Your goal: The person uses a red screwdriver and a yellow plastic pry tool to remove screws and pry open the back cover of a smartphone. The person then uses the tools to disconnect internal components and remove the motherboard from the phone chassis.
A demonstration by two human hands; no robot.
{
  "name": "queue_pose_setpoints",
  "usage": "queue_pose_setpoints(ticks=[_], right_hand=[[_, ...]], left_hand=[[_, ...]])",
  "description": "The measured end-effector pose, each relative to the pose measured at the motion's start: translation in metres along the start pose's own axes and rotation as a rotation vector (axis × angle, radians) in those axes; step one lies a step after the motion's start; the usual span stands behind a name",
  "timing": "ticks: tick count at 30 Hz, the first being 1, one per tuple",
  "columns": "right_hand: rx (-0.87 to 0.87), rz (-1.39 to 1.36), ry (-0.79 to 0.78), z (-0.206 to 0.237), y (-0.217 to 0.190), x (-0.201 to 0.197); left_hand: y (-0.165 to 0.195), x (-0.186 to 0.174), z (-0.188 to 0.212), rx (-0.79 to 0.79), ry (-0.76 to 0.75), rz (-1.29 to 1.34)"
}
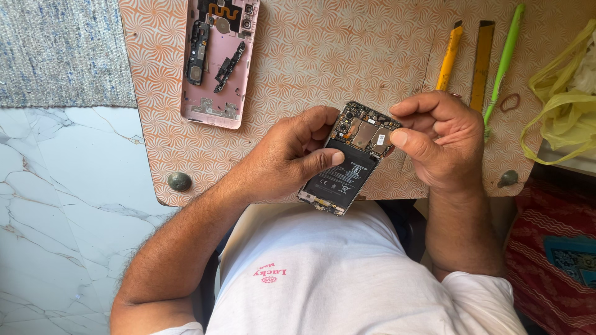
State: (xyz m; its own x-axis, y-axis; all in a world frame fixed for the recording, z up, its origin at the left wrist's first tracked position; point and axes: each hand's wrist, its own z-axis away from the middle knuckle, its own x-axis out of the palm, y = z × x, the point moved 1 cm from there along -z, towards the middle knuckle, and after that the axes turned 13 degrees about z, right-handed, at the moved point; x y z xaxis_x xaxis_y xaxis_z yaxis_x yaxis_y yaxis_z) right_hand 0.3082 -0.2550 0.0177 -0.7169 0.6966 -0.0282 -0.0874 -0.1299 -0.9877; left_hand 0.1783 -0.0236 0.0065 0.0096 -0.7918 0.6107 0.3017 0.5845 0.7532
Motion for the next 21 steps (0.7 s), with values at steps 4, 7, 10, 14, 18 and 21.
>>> queue_pose_setpoints(ticks=[4,7,10,14,18,21], right_hand=[[-0.009,-0.004,-0.002,0.0004,0.0006,0.0],[-0.003,-0.001,0.007,0.0009,0.0011,0.0],[-0.016,0.01,0.014,0.0014,0.0007,-0.0004],[-0.036,0.036,0.013,0.002,-0.0009,-0.0007],[-0.043,0.034,0.022,0.003,-0.003,0.0008],[-0.05,0.041,0.028,0.0041,-0.0049,0.0022]], left_hand=[[0.0006,-0.0003,0.0004,0.001,0.004,-0.069],[-0.0001,0.0001,0.0006,-0.008,0.006,-0.093],[-0.0012,-0.0001,0.0005,0.014,-0.003,-0.081],[-0.0032,0.0003,0.0003,0.019,-0.001,-0.061],[-0.0035,0.0003,0.0005,0.007,-0.005,-0.047],[-0.0026,0.0,0.0009,0.0,-0.007,-0.036]])
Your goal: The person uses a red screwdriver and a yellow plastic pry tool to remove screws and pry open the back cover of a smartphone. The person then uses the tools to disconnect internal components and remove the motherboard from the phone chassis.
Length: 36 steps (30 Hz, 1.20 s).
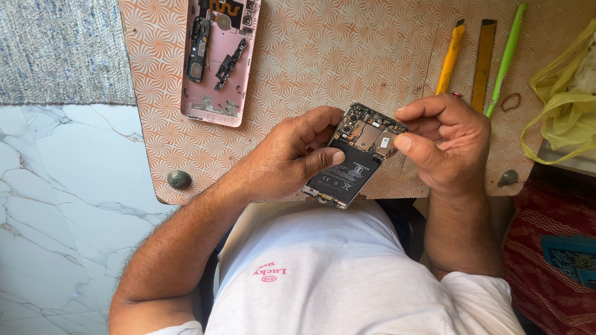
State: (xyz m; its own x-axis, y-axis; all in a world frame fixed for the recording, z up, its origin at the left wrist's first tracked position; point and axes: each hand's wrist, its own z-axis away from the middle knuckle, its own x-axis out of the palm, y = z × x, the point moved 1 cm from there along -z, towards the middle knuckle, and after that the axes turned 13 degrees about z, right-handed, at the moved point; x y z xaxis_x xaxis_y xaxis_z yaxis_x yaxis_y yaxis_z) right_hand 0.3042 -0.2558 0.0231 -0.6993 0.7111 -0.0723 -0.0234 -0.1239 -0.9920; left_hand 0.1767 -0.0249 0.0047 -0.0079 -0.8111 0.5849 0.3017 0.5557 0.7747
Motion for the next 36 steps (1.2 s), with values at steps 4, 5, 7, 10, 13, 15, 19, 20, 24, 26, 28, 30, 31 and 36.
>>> queue_pose_setpoints(ticks=[4,5,7,10,13,15,19,20,24,26,28,30,31,36], right_hand=[[0.001,0.013,0.004,0.0012,-0.0021,0.0009],[0.001,0.014,0.004,0.0014,-0.0022,0.0009],[-0.005,0.013,0.0,0.0014,-0.0019,0.0008],[-0.008,0.015,-0.004,0.0012,-0.0001,0.0004],[-0.006,0.015,0.004,0.0021,0.0015,-0.0003],[0.003,0.01,0.007,0.0033,0.0021,-0.0008],[0.021,-0.002,0.017,0.0052,0.0026,-0.0011],[0.023,-0.005,0.018,0.0053,0.0028,-0.0011],[0.032,-0.01,0.025,0.0053,0.0034,-0.0009],[0.033,-0.011,0.028,0.0053,0.0036,-0.0009],[0.031,-0.015,0.026,0.0051,0.0037,-0.001],[0.028,-0.019,0.024,0.0046,0.0039,-0.0011],[0.024,-0.019,0.022,0.0041,0.0042,-0.0011],[0.002,-0.019,0.006,0.0019,0.005,-0.0011]], left_hand=[[0.0018,-0.0001,-0.0007,-0.026,0.012,-0.022],[0.0021,0.0,-0.0011,-0.037,0.021,-0.037],[0.0027,-0.0001,-0.0014,-0.06,0.04,-0.066],[0.0031,0.0001,-0.001,-0.026,0.024,-0.044],[0.0022,-0.0009,-0.0009,-0.059,0.04,-0.094],[0.0016,-0.0003,-0.0015,-0.041,0.022,-0.046],[0.0016,-0.0003,-0.0018,-0.038,0.011,-0.022],[0.0017,-0.0003,-0.0018,-0.037,0.01,-0.023],[0.0019,-0.0006,-0.0014,-0.029,0.011,-0.031],[0.0019,-0.0007,-0.0013,-0.021,0.01,-0.034],[0.0019,-0.0006,-0.0012,-0.01,0.007,-0.031],[0.002,-0.0006,-0.001,-0.015,0.003,-0.017],[0.0022,-0.0006,-0.001,-0.018,0.001,-0.011],[0.0024,-0.0003,-0.0018,-0.017,0.006,-0.039]])
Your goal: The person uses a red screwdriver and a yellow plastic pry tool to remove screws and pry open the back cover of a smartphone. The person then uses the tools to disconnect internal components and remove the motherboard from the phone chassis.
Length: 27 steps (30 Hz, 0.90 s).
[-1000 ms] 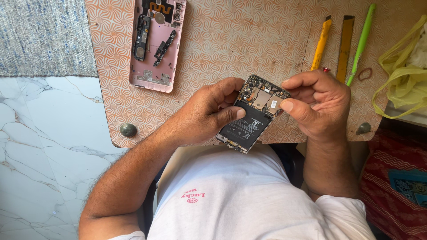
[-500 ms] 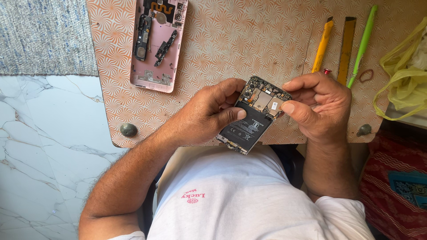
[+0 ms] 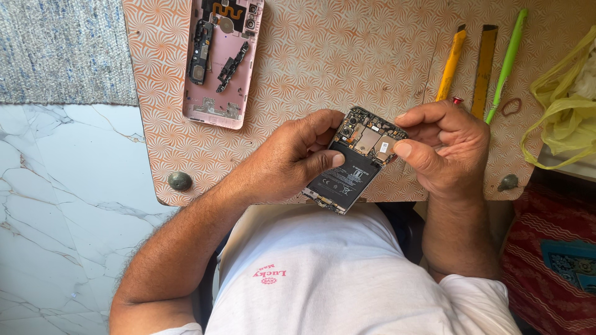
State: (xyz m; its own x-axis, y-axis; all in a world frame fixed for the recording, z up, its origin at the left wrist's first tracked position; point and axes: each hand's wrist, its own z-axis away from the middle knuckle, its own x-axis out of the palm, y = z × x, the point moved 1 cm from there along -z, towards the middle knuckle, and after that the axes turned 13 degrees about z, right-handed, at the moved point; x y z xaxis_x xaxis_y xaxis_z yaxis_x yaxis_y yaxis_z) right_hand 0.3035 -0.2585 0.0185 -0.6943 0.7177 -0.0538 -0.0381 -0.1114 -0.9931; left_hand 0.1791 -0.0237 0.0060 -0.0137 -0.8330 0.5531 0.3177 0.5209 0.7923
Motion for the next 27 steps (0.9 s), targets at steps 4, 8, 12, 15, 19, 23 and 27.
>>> queue_pose_setpoints(ticks=[4,8,12,15,19,23,27], right_hand=[[0.001,0.006,0.003,0.0007,-0.0003,0.0002],[0.012,0.012,0.008,0.0018,-0.0001,0.0],[0.01,0.009,0.007,0.0017,0.0006,-0.0002],[0.006,-0.026,0.008,0.0016,0.0012,0.0001],[0.001,-0.047,0.009,0.002,0.0019,0.0004],[-0.002,-0.057,0.018,0.0018,0.0032,-0.0004],[-0.007,-0.072,0.01,0.0022,0.0039,-0.001]], left_hand=[[-0.0004,-0.0001,0.0003,-0.002,0.002,-0.01],[-0.0013,-0.0002,0.0003,-0.008,0.008,0.014],[-0.0017,-0.0004,0.0007,-0.005,0.009,0.04],[-0.0018,-0.0007,0.0005,-0.017,0.014,0.035],[-0.0008,-0.0002,0.0001,-0.016,0.021,0.029],[0.0006,0.0002,0.0003,-0.026,0.03,0.005],[0.0006,0.0004,0.0003,-0.03,0.034,-0.008]])
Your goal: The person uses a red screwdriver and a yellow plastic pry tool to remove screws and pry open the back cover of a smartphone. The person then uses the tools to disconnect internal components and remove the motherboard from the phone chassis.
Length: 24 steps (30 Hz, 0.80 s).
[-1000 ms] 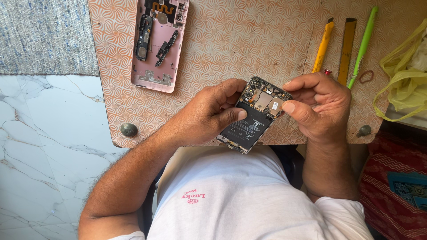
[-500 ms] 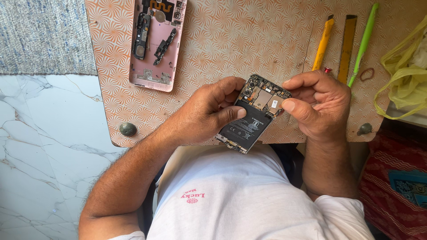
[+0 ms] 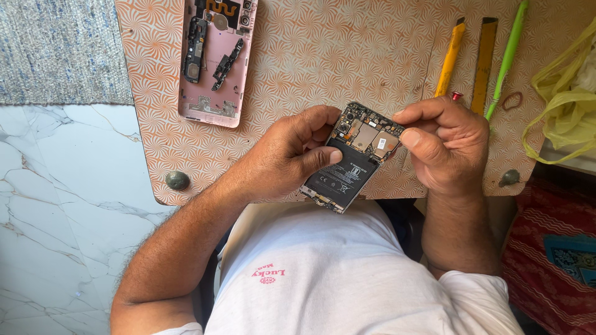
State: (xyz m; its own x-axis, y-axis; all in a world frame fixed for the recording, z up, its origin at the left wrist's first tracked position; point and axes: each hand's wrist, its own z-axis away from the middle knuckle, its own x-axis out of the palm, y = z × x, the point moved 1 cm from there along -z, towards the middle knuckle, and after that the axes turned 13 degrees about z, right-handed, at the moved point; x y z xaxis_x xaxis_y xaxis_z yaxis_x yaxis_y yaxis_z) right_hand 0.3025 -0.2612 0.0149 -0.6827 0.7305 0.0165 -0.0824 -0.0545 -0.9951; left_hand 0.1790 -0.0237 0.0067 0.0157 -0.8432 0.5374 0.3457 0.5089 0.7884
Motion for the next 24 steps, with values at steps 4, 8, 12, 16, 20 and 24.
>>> queue_pose_setpoints(ticks=[4,8,12,16,20,24], right_hand=[[-0.007,-0.038,0.007,0.001,-0.001,0.001],[-0.015,-0.084,-0.003,0.001,-0.003,0.002],[-0.023,-0.075,-0.028,0.002,-0.004,0.003],[-0.044,-0.027,-0.058,0.003,-0.005,0.003],[-0.07,0.034,-0.089,0.004,-0.008,0.001],[-0.091,0.026,-0.117,0.006,-0.012,0.002]], left_hand=[[0.0,0.001,0.0,0.018,-0.002,-0.012],[0.002,0.001,0.0,0.019,0.0,0.004],[0.002,0.001,0.0,-0.022,0.003,0.003],[0.001,0.002,0.0,0.001,0.006,0.011],[-0.001,0.001,0.0,0.007,0.001,0.012],[-0.005,0.0,0.001,0.018,-0.003,0.019]])
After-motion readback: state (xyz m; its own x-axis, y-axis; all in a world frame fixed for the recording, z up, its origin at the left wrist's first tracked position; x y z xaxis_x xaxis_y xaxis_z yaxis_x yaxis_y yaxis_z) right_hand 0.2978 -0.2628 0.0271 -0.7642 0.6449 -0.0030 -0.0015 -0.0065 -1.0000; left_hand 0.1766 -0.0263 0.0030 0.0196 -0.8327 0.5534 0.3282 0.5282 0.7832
